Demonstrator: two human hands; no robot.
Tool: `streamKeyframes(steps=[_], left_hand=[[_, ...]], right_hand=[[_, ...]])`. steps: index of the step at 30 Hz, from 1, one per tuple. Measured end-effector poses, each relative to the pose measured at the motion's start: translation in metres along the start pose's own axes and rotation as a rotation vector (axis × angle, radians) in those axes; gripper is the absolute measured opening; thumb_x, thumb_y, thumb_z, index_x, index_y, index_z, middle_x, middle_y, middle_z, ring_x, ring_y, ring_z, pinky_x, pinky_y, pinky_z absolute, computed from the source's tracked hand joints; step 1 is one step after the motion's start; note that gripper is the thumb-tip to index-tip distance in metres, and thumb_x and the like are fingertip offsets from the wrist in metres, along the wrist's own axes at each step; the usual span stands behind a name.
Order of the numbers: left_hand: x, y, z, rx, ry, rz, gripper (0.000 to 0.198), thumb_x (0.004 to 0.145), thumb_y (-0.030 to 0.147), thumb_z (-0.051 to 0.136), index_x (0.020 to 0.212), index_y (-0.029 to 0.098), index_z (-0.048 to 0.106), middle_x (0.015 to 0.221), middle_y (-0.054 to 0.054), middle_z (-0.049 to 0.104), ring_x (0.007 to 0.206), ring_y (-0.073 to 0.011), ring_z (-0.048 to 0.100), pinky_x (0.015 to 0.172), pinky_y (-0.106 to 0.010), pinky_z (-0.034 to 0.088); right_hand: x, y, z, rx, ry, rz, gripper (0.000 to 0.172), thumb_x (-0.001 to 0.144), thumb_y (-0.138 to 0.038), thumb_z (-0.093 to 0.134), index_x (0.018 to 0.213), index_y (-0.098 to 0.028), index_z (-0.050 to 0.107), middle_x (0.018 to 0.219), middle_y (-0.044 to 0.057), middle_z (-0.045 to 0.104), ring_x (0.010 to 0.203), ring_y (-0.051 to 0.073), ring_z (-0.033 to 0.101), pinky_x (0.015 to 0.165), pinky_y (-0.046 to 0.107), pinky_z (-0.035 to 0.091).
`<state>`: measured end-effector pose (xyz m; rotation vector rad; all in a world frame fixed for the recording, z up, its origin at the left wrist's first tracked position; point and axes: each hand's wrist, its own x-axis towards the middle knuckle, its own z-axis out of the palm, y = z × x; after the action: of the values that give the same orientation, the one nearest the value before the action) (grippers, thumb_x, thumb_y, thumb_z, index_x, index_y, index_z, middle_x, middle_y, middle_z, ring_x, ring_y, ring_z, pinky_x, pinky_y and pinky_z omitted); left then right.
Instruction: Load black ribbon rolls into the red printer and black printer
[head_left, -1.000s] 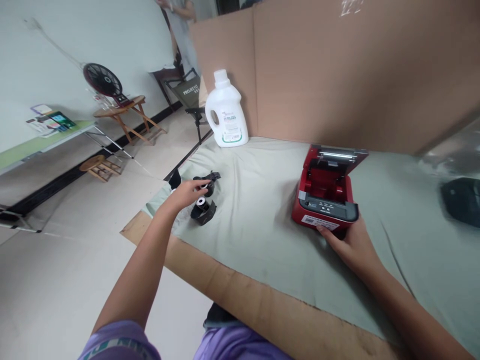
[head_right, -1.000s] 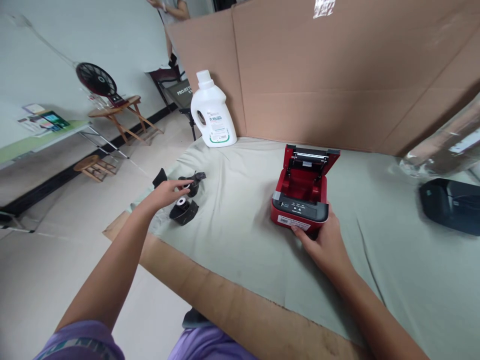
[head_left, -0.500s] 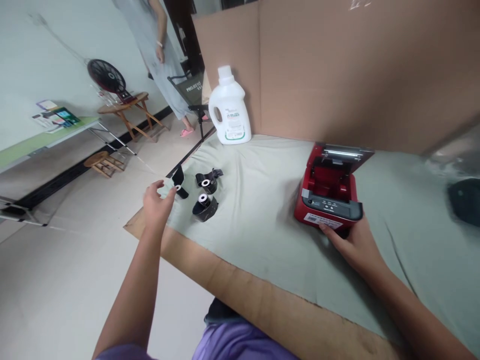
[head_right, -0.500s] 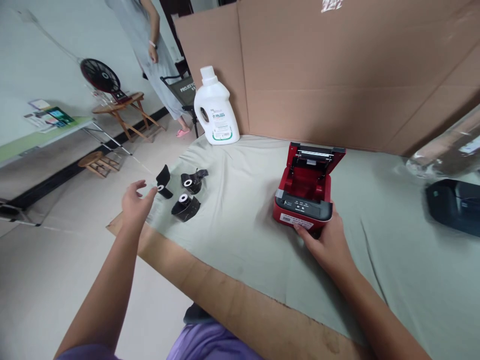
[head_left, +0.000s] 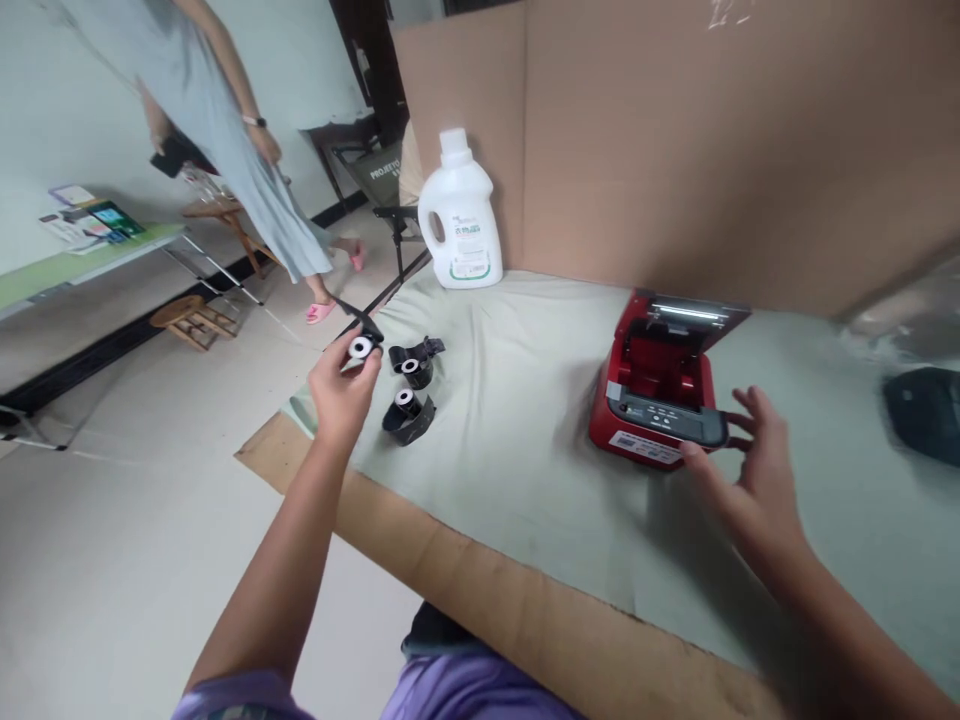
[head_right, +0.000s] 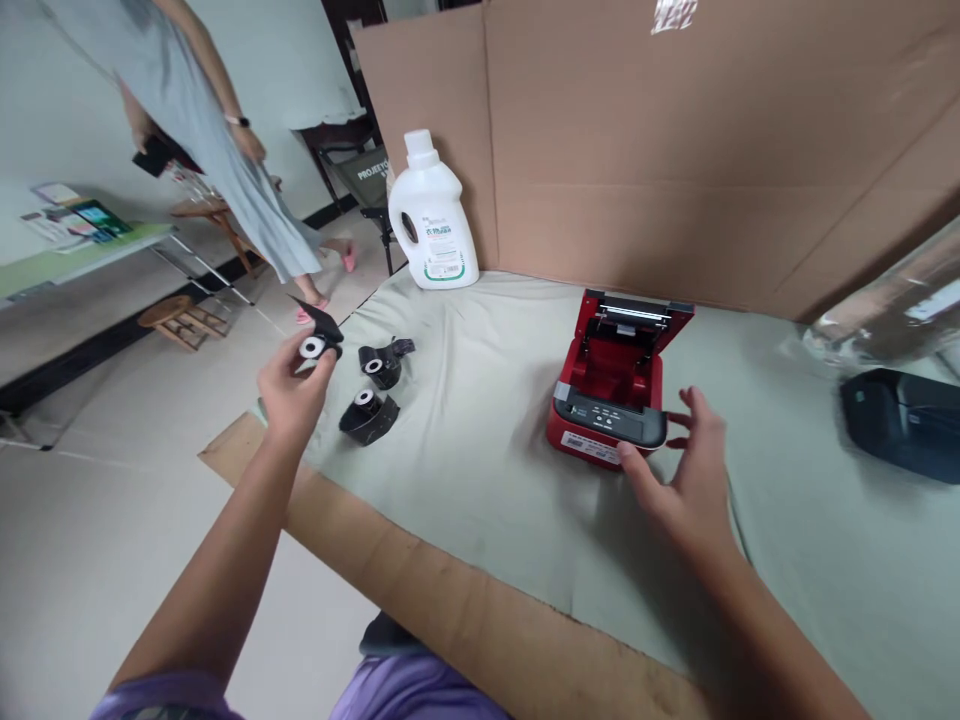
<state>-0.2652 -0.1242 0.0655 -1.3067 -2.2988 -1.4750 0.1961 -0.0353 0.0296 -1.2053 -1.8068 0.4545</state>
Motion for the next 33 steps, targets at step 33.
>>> streamKeyframes(steps=[33], left_hand=[[-0.04, 0.23, 0.141, -0.687, -1.243, -0.17, 0.042, 0.094, 0.06, 0.059, 0.102, 0.021, 0.07, 0.088, -0.003, 0.066, 0.073, -0.0139, 0.06, 0.056, -0.02, 0.043]], right_hand=[[0.09, -0.064, -0.039, 0.386, -0.448, 0.053, 0.022, 0.098, -0.04, 0.063, 0.108, -0.024, 0.072, 0.093, 0.003, 0.072, 0.079, 0.018, 0.063, 0.069, 0.031, 0.049]])
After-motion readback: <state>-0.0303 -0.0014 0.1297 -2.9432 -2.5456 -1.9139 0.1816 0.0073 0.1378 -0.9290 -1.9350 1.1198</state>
